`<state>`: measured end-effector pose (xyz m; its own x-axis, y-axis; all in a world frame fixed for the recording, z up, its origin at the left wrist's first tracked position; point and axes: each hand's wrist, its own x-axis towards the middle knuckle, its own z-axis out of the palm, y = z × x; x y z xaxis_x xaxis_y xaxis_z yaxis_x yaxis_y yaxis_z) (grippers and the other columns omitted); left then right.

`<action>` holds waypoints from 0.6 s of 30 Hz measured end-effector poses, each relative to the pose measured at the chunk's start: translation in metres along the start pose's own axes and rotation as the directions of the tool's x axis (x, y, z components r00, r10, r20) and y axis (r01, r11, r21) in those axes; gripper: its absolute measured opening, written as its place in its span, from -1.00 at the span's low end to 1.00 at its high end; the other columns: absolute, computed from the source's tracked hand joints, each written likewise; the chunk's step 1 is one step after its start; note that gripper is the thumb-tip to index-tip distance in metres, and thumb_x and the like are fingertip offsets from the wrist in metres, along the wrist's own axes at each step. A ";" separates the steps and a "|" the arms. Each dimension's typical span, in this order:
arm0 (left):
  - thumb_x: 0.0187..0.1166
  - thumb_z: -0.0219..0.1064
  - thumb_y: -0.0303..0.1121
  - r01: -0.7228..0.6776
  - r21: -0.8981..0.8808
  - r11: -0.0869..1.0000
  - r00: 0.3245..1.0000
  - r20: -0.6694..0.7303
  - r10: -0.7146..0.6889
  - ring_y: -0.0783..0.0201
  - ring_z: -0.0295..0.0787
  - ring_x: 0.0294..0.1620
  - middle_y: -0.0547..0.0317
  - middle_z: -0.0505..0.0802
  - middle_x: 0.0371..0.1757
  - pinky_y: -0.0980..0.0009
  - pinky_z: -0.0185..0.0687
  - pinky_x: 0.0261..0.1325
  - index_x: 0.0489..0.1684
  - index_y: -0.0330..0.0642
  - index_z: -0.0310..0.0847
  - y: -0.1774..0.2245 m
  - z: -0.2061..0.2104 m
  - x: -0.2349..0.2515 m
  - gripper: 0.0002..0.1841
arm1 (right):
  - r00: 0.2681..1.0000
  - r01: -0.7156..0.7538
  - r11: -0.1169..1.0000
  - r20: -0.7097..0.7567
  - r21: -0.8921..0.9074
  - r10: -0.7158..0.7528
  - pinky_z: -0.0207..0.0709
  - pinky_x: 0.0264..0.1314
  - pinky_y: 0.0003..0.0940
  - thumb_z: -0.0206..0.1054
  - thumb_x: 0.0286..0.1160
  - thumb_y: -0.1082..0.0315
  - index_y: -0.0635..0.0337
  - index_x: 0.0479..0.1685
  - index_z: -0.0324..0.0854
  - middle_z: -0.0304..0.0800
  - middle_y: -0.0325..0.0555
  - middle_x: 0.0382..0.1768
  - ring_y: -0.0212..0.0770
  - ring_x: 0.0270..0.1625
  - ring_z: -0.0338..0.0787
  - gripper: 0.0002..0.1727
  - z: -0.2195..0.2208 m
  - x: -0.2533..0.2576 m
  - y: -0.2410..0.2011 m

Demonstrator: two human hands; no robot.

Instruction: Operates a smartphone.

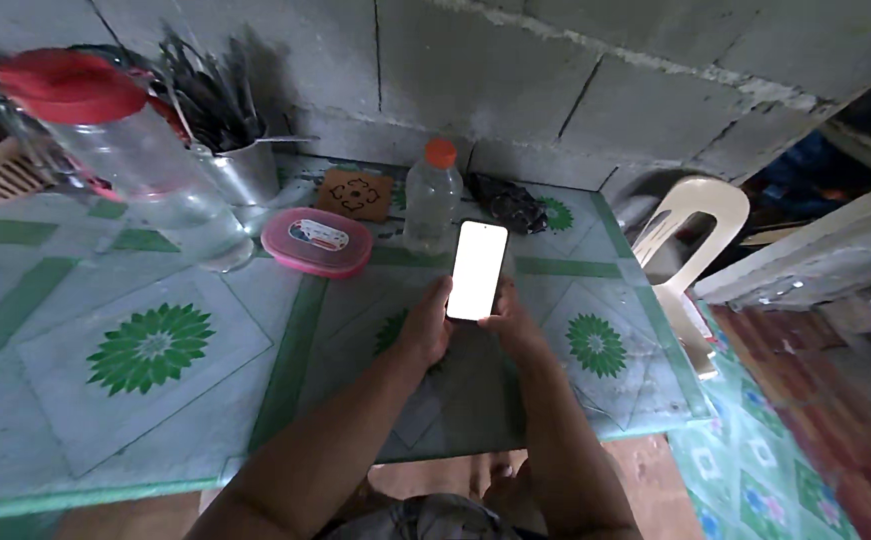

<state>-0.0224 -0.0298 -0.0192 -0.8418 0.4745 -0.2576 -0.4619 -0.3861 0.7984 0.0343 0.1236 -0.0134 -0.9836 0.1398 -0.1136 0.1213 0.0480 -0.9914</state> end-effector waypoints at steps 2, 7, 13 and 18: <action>0.90 -0.09 -0.06 -0.005 -0.038 0.999 1.000 0.013 0.006 0.11 0.76 0.25 -0.06 0.74 0.30 0.15 0.73 0.28 0.56 -0.14 0.34 -0.002 -0.002 0.002 -0.54 | 0.999 -0.030 0.996 0.013 -0.084 0.031 0.65 0.44 -0.17 0.35 0.17 0.63 0.02 0.89 -0.24 0.50 0.13 0.56 -0.14 0.44 0.70 0.15 0.002 -0.002 -0.001; 0.90 -0.11 -0.04 0.019 -0.080 0.997 0.999 0.039 -0.016 0.09 0.79 0.21 -0.06 0.76 0.28 0.14 0.75 0.26 0.59 -0.11 0.30 -0.001 -0.002 0.002 -0.53 | 1.000 -0.017 0.991 0.015 -0.130 0.019 0.69 0.41 -0.11 0.41 0.19 0.68 -0.13 0.92 -0.31 0.38 0.12 0.65 -0.07 0.43 0.71 0.24 0.001 -0.001 -0.001; 0.91 -0.13 -0.06 0.033 -0.075 0.997 0.999 0.040 -0.030 0.09 0.78 0.24 -0.06 0.76 0.30 0.13 0.74 0.27 0.59 -0.11 0.32 0.001 -0.001 0.001 -0.54 | 1.000 -0.016 0.981 0.002 -0.195 0.017 0.68 0.43 -0.15 0.42 0.26 0.66 -0.07 0.92 -0.26 0.20 0.13 0.76 -0.10 0.47 0.69 0.18 0.000 0.001 -0.001; 0.91 -0.13 -0.05 0.056 -0.098 0.994 0.998 0.042 -0.052 0.06 0.80 0.20 -0.08 0.76 0.29 0.12 0.76 0.22 0.59 -0.10 0.30 0.001 -0.002 0.001 -0.54 | 0.999 -0.031 0.985 0.020 -0.168 0.035 0.68 0.44 -0.17 0.43 0.21 0.68 -0.10 0.93 -0.33 0.28 0.10 0.73 -0.12 0.47 0.69 0.25 -0.001 0.001 0.001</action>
<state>-0.0245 -0.0313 -0.0198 -0.8039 0.5271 -0.2757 -0.5338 -0.4347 0.7253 0.0334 0.1246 -0.0141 -0.9814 0.1212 -0.1490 0.1720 0.2092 -0.9626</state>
